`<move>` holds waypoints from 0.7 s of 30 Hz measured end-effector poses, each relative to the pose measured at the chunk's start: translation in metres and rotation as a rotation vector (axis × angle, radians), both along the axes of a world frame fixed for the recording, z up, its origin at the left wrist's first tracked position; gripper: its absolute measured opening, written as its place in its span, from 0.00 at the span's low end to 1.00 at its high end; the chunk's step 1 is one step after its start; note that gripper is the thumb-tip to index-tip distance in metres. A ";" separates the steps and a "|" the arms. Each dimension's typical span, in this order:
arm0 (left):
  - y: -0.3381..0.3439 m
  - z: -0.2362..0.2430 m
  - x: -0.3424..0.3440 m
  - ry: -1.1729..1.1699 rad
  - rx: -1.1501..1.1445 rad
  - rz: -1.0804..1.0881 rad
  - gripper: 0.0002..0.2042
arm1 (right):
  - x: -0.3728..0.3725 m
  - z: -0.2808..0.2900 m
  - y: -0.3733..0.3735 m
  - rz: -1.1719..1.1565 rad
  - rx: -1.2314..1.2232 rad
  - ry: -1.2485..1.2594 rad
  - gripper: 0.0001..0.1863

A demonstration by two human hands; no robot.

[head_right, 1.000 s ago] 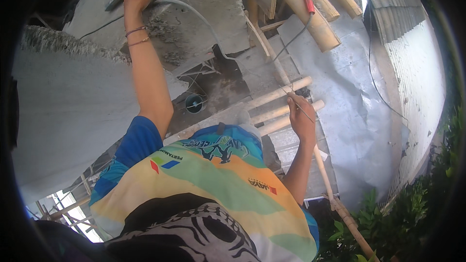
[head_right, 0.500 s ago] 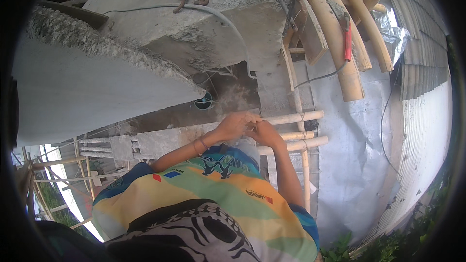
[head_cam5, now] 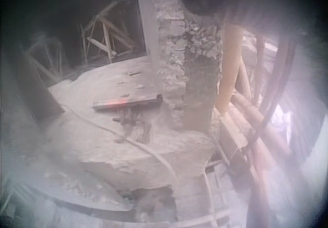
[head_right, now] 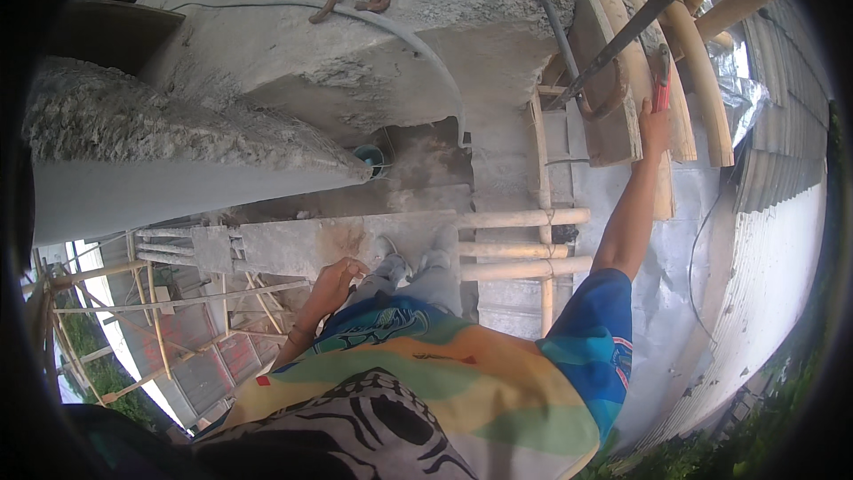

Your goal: The person welds steel rebar embedded in a concrete structure using a handheld welding tool. They position the rebar, apply the weld, and then remove the tool, repeating the process on multiple rebar pieces.

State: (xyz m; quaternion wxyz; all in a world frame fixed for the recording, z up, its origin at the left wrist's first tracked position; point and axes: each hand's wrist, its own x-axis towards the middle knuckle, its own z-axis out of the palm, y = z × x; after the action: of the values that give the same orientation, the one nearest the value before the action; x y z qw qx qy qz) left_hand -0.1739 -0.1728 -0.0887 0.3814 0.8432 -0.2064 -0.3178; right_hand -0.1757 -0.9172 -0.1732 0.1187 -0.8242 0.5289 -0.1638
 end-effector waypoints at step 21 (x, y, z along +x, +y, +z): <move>-0.113 0.003 0.037 0.066 -0.223 -0.312 0.19 | -0.183 0.096 0.333 -0.080 0.952 -1.513 0.27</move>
State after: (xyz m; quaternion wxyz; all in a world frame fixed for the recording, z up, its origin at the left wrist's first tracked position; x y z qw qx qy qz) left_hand -0.1371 -0.2855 -0.0859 0.4251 0.7428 -0.3558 -0.3755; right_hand -0.3590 -0.5843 -0.0769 0.7594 -0.3400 0.3492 -0.4309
